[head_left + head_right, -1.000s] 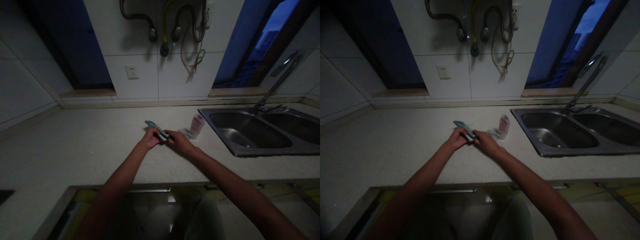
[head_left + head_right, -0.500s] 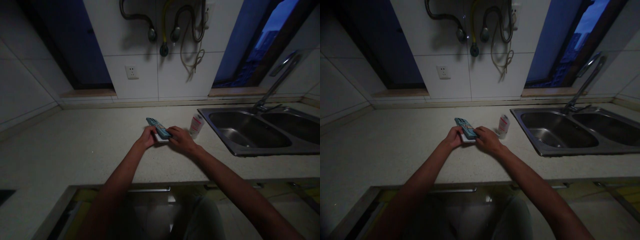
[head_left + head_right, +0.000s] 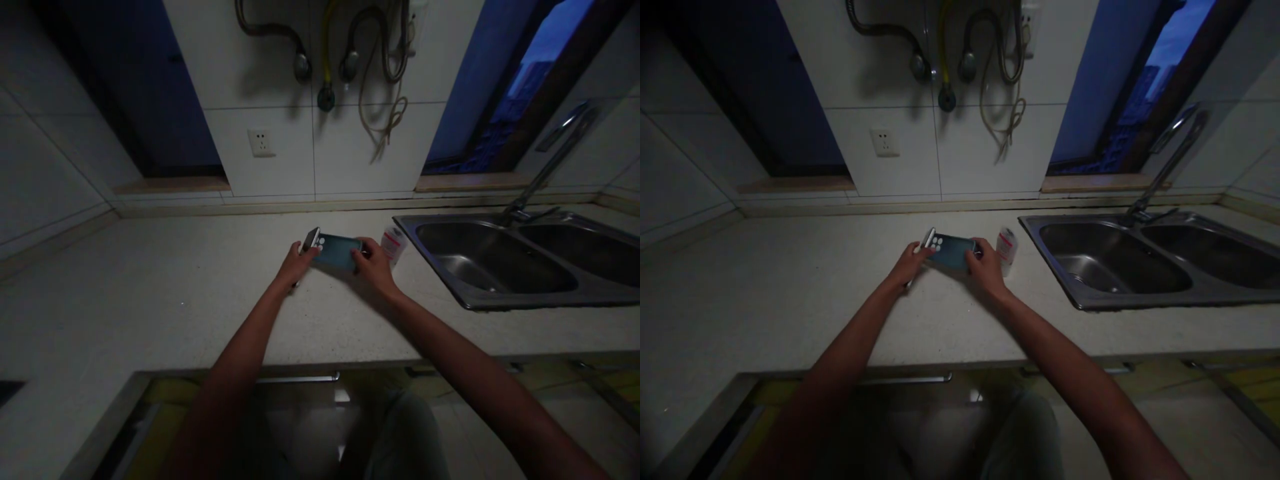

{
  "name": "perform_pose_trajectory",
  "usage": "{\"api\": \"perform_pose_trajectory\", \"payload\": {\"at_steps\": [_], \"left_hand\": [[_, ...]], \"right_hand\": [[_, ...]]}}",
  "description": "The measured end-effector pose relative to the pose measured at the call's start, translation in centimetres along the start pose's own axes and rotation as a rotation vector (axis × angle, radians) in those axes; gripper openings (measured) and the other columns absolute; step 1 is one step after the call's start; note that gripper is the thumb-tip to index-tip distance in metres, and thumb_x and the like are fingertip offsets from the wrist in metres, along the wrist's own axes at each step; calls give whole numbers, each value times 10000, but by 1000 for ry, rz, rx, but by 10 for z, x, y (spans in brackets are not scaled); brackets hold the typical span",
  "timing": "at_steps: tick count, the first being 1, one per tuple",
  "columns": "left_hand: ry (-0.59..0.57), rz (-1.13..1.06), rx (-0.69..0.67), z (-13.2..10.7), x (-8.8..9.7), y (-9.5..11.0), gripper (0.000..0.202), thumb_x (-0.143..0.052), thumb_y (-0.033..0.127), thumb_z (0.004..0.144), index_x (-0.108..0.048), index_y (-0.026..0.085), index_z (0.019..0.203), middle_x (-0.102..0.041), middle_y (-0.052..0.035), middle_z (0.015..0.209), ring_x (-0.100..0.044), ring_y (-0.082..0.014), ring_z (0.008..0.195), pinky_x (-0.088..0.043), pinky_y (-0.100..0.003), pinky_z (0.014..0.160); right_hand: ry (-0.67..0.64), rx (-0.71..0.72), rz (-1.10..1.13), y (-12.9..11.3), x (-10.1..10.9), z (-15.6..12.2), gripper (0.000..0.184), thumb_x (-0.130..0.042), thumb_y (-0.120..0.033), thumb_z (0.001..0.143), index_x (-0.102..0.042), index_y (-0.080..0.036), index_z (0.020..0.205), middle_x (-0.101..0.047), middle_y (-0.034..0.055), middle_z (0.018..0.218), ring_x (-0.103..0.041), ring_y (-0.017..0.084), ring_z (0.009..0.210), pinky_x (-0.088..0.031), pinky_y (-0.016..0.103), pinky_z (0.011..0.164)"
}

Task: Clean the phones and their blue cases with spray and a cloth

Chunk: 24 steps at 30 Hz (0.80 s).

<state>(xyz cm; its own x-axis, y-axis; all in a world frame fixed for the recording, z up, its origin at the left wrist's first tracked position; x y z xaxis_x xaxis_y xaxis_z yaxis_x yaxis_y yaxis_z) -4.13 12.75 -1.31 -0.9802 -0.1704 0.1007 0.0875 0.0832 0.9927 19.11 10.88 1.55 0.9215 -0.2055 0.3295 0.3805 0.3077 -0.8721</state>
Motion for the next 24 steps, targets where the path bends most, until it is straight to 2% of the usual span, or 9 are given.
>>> {"api": "perform_pose_trajectory", "payload": {"at_steps": [2, 4, 8, 11, 14, 16, 18, 21, 24], "left_hand": [[91, 249, -107, -2, 11, 11, 621, -888, 501, 555, -566, 243, 1019, -684, -143, 1101, -620, -350, 1134, -460, -374, 895], [128, 450, -121, -4, 18, 15, 642, -880, 529, 557, -564, 233, 1030, -668, -191, 1163, -598, -407, 1180, -437, -438, 954], [183, 703, -45, -5, 32, 12, 650, -810, 546, 629, -560, 197, 1118, -617, -268, 1232, -592, -468, 1184, -437, -513, 962], [227, 774, 5, -2, 42, 7, 657, -788, 532, 643, -560, 202, 1163, -603, -265, 1254, -592, -464, 1191, -443, -522, 967], [224, 840, 9, 2, 46, 3, 665, -756, 540, 674, -558, 188, 1203, -594, -276, 1261, -593, -458, 1192, -447, -523, 968], [212, 904, 0, 3, 46, 4, 682, -721, 550, 709, -547, 161, 1241, -583, -300, 1264, -594, -464, 1188, -455, -528, 956], [212, 962, -3, 3, 46, 5, 689, -689, 545, 740, -536, 133, 1270, -573, -318, 1270, -593, -464, 1189, -465, -527, 946], [211, 1008, -7, 1, 45, 6, 644, -659, 507, 768, -554, 106, 1261, -569, -321, 1276, -591, -450, 1195, -472, -511, 950], [217, 1026, -23, 1, 43, 7, 593, -658, 478, 769, -585, 102, 1222, -576, -312, 1278, -580, -443, 1200, -476, -506, 952]], "right_hand": [[21, -137, 136, 17, -2, 2, 569, -543, -448, 774, -482, -196, 1281, -595, 51, 983, -612, 190, 717, -547, 310, 544], [47, -203, 173, 29, -2, 3, 624, -568, -430, 734, -449, -211, 1306, -583, 58, 1038, -627, 199, 770, -564, 311, 547], [80, -202, 39, 40, 1, 6, 606, -578, -366, 712, -500, -188, 1286, -594, 104, 1095, -635, 222, 846, -555, 306, 593], [71, -162, -66, 38, 4, 7, 579, -563, -346, 746, -534, -173, 1297, -634, 122, 1089, -641, 231, 870, -541, 312, 643], [-33, -100, -196, 26, 0, 5, 429, -538, -339, 812, -641, -156, 1185, -694, 109, 979, -657, 224, 822, -527, 326, 701], [-154, -54, -328, 17, -8, 2, 298, -530, -324, 848, -716, -154, 1007, -720, 101, 878, -668, 222, 796, -505, 320, 718], [-283, -12, -475, 9, -18, -4, 254, -542, -302, 865, -746, -158, 911, -738, 108, 853, -679, 226, 799, -483, 311, 716], [-434, 34, -631, 1, -32, -15, 286, -554, -260, 873, -747, -163, 1060, -762, 115, 926, -692, 227, 834, -470, 299, 723], [-470, 76, -750, -7, -37, -24, 459, -532, -262, 894, -613, -146, 1331, -761, 145, 1023, -701, 258, 903, -471, 315, 740]]}}
Point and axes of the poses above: each hand's wrist, its own z-axis towards the middle knuckle, its own x-axis out of the back of the hand, y = z × x, the point moved 9 cm from there along z, towards the middle knuckle
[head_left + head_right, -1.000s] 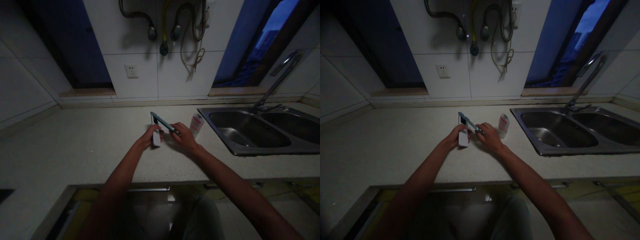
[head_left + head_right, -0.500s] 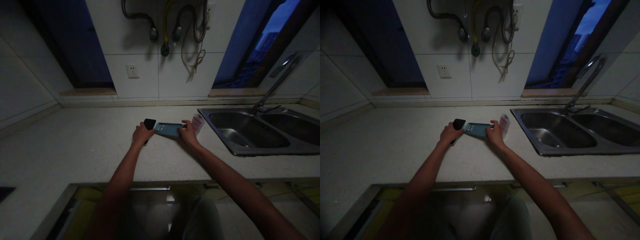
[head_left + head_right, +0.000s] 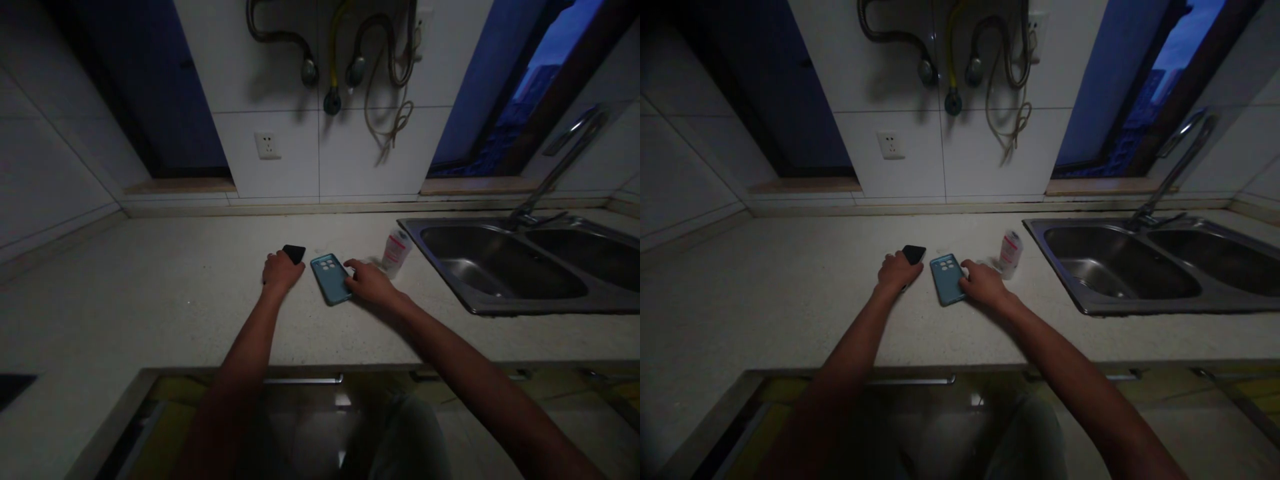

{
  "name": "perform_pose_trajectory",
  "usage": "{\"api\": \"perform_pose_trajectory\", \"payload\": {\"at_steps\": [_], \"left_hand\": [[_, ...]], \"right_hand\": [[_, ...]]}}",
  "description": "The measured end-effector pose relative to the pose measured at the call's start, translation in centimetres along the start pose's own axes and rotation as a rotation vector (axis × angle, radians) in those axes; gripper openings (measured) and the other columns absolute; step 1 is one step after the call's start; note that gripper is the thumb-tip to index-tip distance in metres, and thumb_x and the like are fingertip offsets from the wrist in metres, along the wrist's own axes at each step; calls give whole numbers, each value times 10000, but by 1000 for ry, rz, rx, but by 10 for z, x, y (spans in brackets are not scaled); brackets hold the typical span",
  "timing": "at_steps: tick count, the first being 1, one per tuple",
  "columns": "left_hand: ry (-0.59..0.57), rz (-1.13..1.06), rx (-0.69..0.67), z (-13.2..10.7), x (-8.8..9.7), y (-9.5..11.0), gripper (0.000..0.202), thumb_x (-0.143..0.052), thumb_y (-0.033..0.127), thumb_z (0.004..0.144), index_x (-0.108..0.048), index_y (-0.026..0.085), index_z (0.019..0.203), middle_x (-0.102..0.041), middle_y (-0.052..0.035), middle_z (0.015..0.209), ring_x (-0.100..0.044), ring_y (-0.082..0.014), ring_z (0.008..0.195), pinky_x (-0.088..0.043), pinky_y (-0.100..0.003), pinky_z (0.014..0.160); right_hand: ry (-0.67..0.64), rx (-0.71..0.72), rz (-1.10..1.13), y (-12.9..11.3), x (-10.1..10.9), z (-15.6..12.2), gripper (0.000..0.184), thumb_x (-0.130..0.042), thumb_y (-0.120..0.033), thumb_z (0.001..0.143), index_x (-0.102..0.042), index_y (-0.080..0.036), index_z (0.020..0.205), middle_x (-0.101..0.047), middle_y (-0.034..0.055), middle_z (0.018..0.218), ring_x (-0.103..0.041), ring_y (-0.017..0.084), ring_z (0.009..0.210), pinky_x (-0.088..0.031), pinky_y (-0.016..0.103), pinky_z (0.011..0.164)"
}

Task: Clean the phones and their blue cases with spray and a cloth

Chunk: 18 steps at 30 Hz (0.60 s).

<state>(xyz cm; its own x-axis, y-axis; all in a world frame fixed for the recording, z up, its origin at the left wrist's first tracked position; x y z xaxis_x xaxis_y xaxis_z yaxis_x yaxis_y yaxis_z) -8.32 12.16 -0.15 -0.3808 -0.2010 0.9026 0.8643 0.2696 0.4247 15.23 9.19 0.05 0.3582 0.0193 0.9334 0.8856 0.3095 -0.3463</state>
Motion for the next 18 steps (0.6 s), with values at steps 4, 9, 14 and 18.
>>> {"api": "perform_pose_trajectory", "payload": {"at_steps": [4, 9, 14, 18], "left_hand": [[33, 79, -14, 0, 2, 2, 566, -655, 464, 775, -604, 94, 1200, -593, -303, 1258, -564, -435, 1201, -476, -505, 956], [59, 141, -19, -2, 0, 5, 613, -649, 486, 792, -585, 72, 1239, -574, -311, 1285, -518, -443, 1244, -443, -511, 993], [34, 117, -12, -6, -5, 8, 714, -639, 497, 819, -493, 51, 1358, -490, -339, 1384, -435, -471, 1320, -385, -567, 1037], [12, 115, -12, -6, -9, 8, 729, -616, 500, 838, -469, 46, 1389, -454, -349, 1423, -402, -481, 1345, -359, -588, 1052]], "right_hand": [[-45, 18, -165, -10, -6, -6, 582, -473, -274, 925, -444, -99, 1479, -745, 196, 1067, -706, 308, 940, -469, 348, 733], [-88, 61, -235, -16, -14, -6, 582, -461, -269, 929, -438, -111, 1489, -741, 210, 1071, -711, 322, 945, -451, 348, 714], [-106, 75, -228, -15, -16, -5, 495, -438, -280, 943, -522, -145, 1412, -748, 190, 1067, -713, 301, 926, -436, 331, 694], [-120, 93, -221, -15, -17, -5, 435, -439, -280, 947, -581, -171, 1343, -751, 168, 1067, -707, 289, 928, -437, 326, 709]]}}
Point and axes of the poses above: each hand's wrist, its own z-axis towards the middle knuckle, its own x-axis out of the back of the hand, y = z × x, the point moved 9 cm from there along z, towards the middle knuckle
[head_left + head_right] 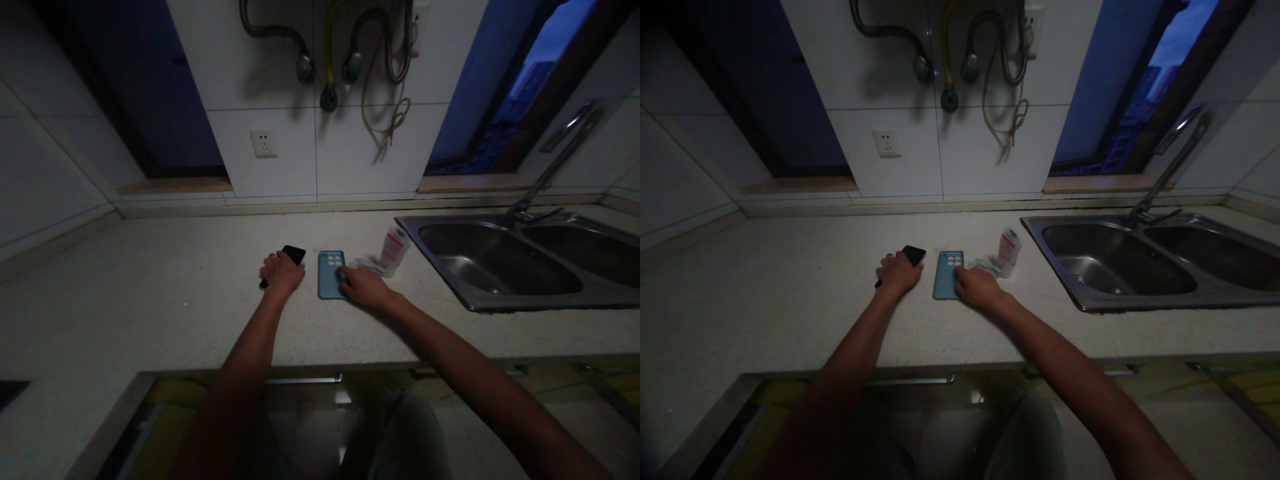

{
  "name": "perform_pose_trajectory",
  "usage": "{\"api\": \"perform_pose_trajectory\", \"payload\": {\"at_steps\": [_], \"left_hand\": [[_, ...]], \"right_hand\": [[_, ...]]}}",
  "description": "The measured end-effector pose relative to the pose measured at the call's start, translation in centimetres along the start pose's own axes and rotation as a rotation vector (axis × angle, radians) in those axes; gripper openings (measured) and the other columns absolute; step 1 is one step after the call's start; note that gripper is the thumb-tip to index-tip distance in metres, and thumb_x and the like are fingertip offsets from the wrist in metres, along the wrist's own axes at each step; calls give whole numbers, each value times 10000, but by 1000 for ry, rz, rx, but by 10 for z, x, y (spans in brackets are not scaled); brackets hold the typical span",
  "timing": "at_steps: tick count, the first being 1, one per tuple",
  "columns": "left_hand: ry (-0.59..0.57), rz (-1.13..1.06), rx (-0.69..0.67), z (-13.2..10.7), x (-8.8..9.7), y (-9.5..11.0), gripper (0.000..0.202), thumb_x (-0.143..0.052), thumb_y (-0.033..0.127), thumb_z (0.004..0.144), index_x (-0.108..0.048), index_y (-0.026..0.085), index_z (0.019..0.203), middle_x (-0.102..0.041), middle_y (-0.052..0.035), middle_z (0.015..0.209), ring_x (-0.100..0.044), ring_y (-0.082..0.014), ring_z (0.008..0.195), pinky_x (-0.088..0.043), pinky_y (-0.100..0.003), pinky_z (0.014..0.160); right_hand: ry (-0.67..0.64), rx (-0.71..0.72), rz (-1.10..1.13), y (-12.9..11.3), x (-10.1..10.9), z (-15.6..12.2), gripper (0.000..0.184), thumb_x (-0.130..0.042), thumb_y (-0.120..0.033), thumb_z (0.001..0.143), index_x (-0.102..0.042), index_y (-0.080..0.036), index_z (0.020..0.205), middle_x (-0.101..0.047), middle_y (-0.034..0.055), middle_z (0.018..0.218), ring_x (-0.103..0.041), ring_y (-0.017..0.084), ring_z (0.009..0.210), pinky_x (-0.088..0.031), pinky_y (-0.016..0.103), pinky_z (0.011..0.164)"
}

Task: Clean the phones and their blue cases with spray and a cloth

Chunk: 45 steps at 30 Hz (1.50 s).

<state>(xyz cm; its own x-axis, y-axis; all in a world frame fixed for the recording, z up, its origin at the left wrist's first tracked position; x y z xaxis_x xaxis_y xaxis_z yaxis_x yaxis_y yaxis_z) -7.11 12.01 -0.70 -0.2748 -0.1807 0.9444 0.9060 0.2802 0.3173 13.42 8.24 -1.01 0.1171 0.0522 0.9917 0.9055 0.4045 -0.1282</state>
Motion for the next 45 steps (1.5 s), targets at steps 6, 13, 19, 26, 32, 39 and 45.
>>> {"api": "perform_pose_trajectory", "payload": {"at_steps": [6, 13, 19, 26, 32, 39, 45], "left_hand": [[-3, 14, 18, 0, -7, -2, 726, -579, 523, 855, -472, 69, 1411, -437, -325, 1462, -394, -468, 1361, -356, -588, 1060], [-43, 158, 57, -5, -8, 0, 729, -477, 525, 910, -457, 42, 1456, -434, -267, 1505, -392, -395, 1376, -370, -525, 1089], [-75, 155, 55, -5, -8, -1, 800, -451, 570, 916, -387, 34, 1506, -393, -278, 1543, -368, -403, 1405, -359, -535, 1099], [30, 128, -36, -5, 0, 3, 921, -506, 616, 881, -319, -10, 1531, -399, -319, 1518, -411, -434, 1359, -394, -550, 1054], [228, 81, -232, -11, 21, 25, 696, -509, 474, 935, -432, 56, 1486, -487, -261, 1472, -406, -403, 1361, -382, -551, 1045], [128, -25, -589, -31, 8, 68, 463, -465, 419, 994, -587, 119, 1325, -706, -161, 1176, -624, -280, 1127, -446, -390, 990], [-20, 108, -543, -37, -17, 71, 388, -499, 372, 970, -587, 160, 1283, -729, -147, 1111, -694, -292, 1029, -514, -364, 847]], "right_hand": [[2, 3, 0, 0, 0, 0, 412, -446, -284, 954, -585, -185, 1329, -753, 159, 1048, -705, 280, 903, -417, 317, 689], [-19, 16, -17, -2, 1, -1, 414, -423, -280, 961, -575, -183, 1333, -752, 145, 1071, -699, 256, 922, -393, 299, 701], [3, 29, -17, -1, 0, 0, 434, -426, -295, 959, -572, -192, 1354, -754, 144, 1058, -697, 262, 914, -389, 304, 702], [61, 54, 24, 0, 4, 1, 446, -441, -291, 969, -569, -177, 1381, -759, 151, 1079, -705, 262, 925, -412, 306, 726], [125, 29, 74, 6, 12, 1, 438, -439, -318, 988, -579, -194, 1384, -769, 133, 1037, -710, 249, 889, -418, 297, 695], [107, 36, 74, 2, 12, 0, 428, -455, -321, 984, -603, -197, 1366, -772, 132, 1055, -715, 255, 941, -444, 303, 746], [73, 50, 60, -2, 5, 1, 396, -474, -301, 972, -642, -212, 1320, -780, 112, 1016, -720, 247, 921, -456, 296, 741]]}}
Point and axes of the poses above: each hand's wrist, its own z-axis towards the middle knuckle, its own x-axis out of the back of the hand, y = z × x, the point moved 9 cm from there along z, towards the middle knuckle
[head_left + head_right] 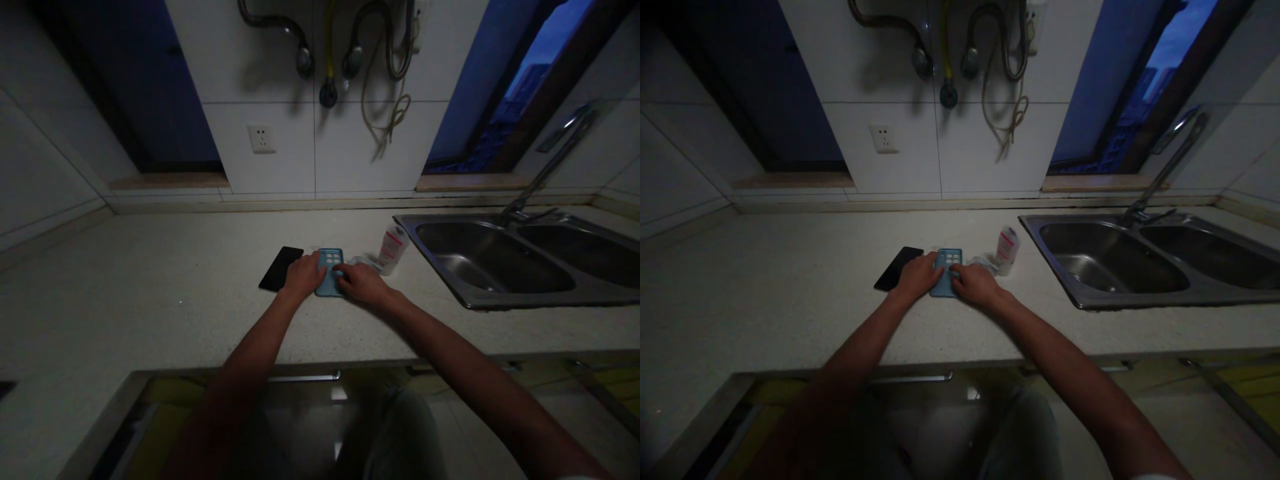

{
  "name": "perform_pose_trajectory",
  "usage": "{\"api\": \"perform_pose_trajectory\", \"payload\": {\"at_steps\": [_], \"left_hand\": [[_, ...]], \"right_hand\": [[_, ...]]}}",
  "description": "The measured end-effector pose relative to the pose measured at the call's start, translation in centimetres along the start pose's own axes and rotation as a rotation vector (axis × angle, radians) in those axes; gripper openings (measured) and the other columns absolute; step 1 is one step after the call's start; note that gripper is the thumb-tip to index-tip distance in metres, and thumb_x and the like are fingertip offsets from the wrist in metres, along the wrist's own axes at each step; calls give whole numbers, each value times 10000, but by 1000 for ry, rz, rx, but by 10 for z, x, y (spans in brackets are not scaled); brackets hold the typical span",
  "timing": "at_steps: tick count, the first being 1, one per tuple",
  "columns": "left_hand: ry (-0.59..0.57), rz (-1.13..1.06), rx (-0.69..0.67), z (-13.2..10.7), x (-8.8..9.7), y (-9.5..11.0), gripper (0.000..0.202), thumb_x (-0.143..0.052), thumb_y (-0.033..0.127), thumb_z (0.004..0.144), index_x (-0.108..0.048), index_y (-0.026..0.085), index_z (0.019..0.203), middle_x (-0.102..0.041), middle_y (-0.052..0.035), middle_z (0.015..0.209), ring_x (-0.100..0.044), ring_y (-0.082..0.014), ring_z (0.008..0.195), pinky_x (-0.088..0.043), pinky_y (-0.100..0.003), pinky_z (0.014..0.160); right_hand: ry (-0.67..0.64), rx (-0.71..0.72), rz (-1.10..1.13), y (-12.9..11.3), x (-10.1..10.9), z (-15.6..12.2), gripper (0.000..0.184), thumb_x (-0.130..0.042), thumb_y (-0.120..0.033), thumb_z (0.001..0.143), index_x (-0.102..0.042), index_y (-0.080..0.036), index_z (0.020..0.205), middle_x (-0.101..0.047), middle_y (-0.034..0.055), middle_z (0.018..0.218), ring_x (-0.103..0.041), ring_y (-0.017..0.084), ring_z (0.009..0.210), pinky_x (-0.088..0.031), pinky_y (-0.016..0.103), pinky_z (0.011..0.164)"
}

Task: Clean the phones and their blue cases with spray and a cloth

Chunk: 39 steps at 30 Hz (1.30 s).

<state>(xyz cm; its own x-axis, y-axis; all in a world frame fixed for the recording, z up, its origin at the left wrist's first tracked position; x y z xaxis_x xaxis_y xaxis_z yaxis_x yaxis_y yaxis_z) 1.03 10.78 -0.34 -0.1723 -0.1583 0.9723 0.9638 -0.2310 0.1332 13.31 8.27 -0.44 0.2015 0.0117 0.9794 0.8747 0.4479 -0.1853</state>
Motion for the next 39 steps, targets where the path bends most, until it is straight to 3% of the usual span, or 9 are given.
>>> {"api": "perform_pose_trajectory", "payload": {"at_steps": [5, 10, 12, 15, 17, 23, 27, 34, 39], "left_hand": [[-3, -4, 92, -1, 9, -8, 403, -483, 228, 935, -574, 175, 1324, -732, -155, 1118, -706, -292, 1036, -520, -372, 873], [67, -90, 179, -1, 22, -17, 429, -508, 233, 907, -572, 165, 1326, -739, -159, 1103, -705, -291, 1042, -518, -366, 894], [97, -135, 192, 0, 23, -20, 433, -504, 239, 905, -571, 159, 1325, -742, -161, 1095, -704, -293, 1039, -517, -366, 891], [95, -174, 190, 0, 21, -20, 426, -507, 248, 897, -592, 151, 1303, -740, -174, 1096, -703, -307, 1038, -518, -375, 882], [88, -194, 193, 0, 19, -21, 414, -520, 247, 888, -610, 157, 1282, -744, -169, 1079, -704, -307, 1032, -517, -378, 884], [88, -243, 200, 1, 17, -24, 405, -539, 255, 883, -625, 176, 1270, -757, -142, 1044, -706, -282, 1021, -515, -365, 900], [53, -177, 211, 0, 14, -25, 389, -520, 269, 889, -644, 160, 1241, -744, -175, 1080, -704, -309, 1042, -524, -381, 878], [25, -120, 206, -3, 15, -22, 349, -495, 249, 902, -667, 140, 1186, -729, -206, 1085, -708, -347, 1022, -534, -406, 833], [63, -144, 200, -2, 19, -24, 337, -495, 271, 923, -674, 124, 1168, -726, -205, 1077, -704, -340, 1010, -524, -404, 844]], "right_hand": [[89, -24, 50, 7, 12, 0, 421, -483, -281, 972, -595, -192, 1368, -767, 97, 983, -702, 230, 881, -474, 302, 761], [403, -180, 35, 31, 49, -8, 509, -465, -244, 965, -475, -119, 1458, -622, 200, 1305, -651, 280, 1046, -502, 371, 850], [369, -264, -16, 40, 47, -9, 503, -503, -228, 943, -498, -94, 1427, -597, 240, 1322, -640, 319, 1065, -501, 393, 833], [132, -305, -55, 44, 25, -5, 326, -504, -180, 938, -659, -83, 1208, -677, 244, 1161, -667, 316, 1001, -487, 377, 802], [60, -283, -64, 41, 18, -4, 280, -478, -170, 949, -711, -111, 1092, -715, 215, 1088, -679, 294, 988, -480, 355, 796], [259, -203, 118, 32, 37, -1, 317, -480, -262, 976, -718, -165, 1162, -754, 123, 1122, -694, 228, 984, -480, 305, 826], [270, -234, 208, 38, 33, -1, 310, -502, -295, 976, -724, -176, 1157, -772, 106, 1070, -708, 230, 964, -487, 304, 820], [263, -288, 132, 46, 25, -1, 298, -543, -242, 935, -706, -181, 1177, -771, 118, 1083, -710, 254, 969, -495, 317, 804], [366, -232, 281, 47, 33, 0, 320, -521, -319, 954, -719, -165, 1153, -769, 110, 1029, -707, 230, 893, -501, 318, 805]]}}
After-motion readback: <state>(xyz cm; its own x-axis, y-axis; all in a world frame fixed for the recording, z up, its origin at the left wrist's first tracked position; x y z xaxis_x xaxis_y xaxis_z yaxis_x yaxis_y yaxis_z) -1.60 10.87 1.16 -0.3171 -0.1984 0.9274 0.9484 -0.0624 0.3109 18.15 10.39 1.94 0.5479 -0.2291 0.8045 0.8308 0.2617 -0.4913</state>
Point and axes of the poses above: each hand's wrist, its own z-axis towards the middle knuckle, its own x-axis out of the back of the hand, y = z × x, the point moved 9 cm from there along z, towards the middle knuckle
